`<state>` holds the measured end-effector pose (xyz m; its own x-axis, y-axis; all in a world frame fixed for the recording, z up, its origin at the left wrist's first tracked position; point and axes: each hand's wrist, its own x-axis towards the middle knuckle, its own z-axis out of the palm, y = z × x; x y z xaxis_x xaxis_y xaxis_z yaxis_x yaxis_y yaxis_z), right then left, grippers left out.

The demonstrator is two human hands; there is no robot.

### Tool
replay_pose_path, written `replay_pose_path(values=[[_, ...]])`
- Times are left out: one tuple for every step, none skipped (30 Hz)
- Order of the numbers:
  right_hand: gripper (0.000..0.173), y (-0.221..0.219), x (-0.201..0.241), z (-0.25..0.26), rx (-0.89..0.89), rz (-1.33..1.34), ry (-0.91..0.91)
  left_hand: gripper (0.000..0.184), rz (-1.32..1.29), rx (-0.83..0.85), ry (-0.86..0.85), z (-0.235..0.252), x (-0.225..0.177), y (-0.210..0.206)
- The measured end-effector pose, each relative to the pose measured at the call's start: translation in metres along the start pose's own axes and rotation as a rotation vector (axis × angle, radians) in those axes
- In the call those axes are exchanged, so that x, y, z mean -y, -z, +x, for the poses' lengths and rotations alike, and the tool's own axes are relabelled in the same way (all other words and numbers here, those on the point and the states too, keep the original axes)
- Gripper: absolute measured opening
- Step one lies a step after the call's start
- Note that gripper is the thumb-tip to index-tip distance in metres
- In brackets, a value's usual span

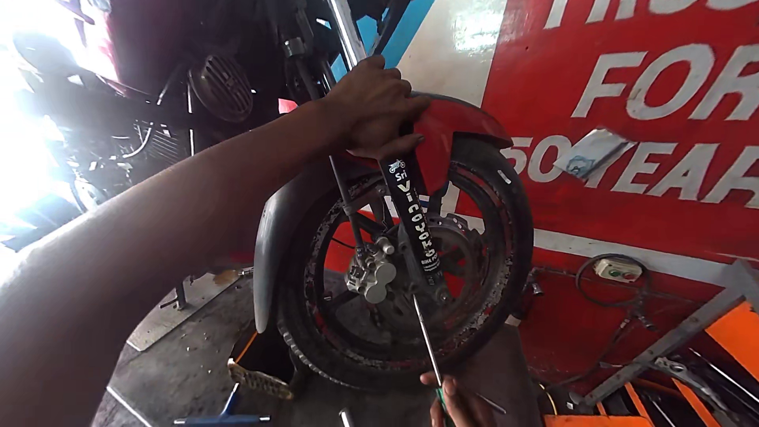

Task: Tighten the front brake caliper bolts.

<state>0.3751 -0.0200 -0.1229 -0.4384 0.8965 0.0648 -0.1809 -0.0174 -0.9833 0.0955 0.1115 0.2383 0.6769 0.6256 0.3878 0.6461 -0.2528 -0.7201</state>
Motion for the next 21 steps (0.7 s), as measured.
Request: replay_pose_path(values=[[0.041,0.001,0.003,0.004,0.012,-0.028,0.003,0.069,0.005,-0.005,0.002,0.000,0.000,0.000],[0.040,0.002,0.007,0.009,0.027,-0.057,-0.007,0.069,0.012,-0.009,0.006,-0.001,0.000,0.001],[0.040,0.003,0.011,0.012,0.037,-0.080,-0.019,0.069,0.017,-0.009,0.008,-0.002,0.000,0.002],[0.040,0.004,0.015,0.014,0.044,-0.095,-0.030,0.069,0.021,-0.009,0.009,-0.003,-0.001,0.003],[0.040,0.005,0.019,0.014,0.047,-0.119,-0.033,0.070,0.024,-0.002,0.014,-0.004,0.000,0.004],[0.039,0.006,0.024,0.013,0.043,-0.170,-0.025,0.070,0.027,0.004,0.018,-0.005,0.000,0.005],[0.038,0.008,0.030,0.013,0.033,-0.267,-0.009,0.070,0.030,0.013,0.022,-0.005,-0.001,0.006],[0.038,0.011,0.039,0.013,0.022,-0.407,0.006,0.069,0.031,0.021,0.024,-0.005,-0.001,0.006],[0.038,0.015,0.052,0.015,0.019,-0.569,0.011,0.069,0.033,0.026,0.026,-0.004,-0.002,0.006],[0.038,0.019,0.070,0.018,0.033,-0.744,-0.010,0.068,0.036,0.033,0.031,-0.003,-0.003,0.006],[0.038,0.022,0.090,0.023,0.060,-0.910,-0.043,0.068,0.032,0.041,0.035,-0.002,-0.003,0.006],[0.038,0.022,0.109,0.028,0.094,-1.059,-0.079,0.068,0.027,0.049,0.039,-0.002,-0.004,0.006],[0.038,0.019,0.127,0.035,0.132,-1.182,-0.128,0.067,0.020,0.054,0.045,-0.001,-0.005,0.006],[0.037,0.015,0.142,0.041,0.176,-1.268,-0.181,0.067,0.015,0.055,0.047,-0.001,-0.006,0.007],[0.038,0.009,0.152,0.045,0.225,-1.311,-0.234,0.067,0.012,0.058,0.049,-0.001,-0.006,0.008],[0.038,0.004,0.157,0.047,0.272,-1.304,-0.281,0.068,0.010,0.061,0.051,-0.001,-0.006,0.008],[0.040,0.000,0.155,0.047,0.303,-1.230,-0.310,0.069,0.011,0.060,0.051,-0.002,-0.006,0.009],[0.043,-0.004,0.146,0.043,0.310,-1.097,-0.322,0.070,0.010,0.054,0.049,-0.003,-0.005,0.009],[0.047,-0.011,0.132,0.037,0.293,-0.934,-0.316,0.071,0.008,0.051,0.048,-0.004,-0.005,0.010],[0.049,-0.021,0.115,0.030,0.252,-0.767,-0.290,0.071,0.007,0.045,0.043,-0.005,-0.005,0.010],[0.050,-0.034,0.097,0.024,0.187,-0.604,-0.247,0.071,0.007,0.035,0.037,-0.005,-0.005,0.009]])
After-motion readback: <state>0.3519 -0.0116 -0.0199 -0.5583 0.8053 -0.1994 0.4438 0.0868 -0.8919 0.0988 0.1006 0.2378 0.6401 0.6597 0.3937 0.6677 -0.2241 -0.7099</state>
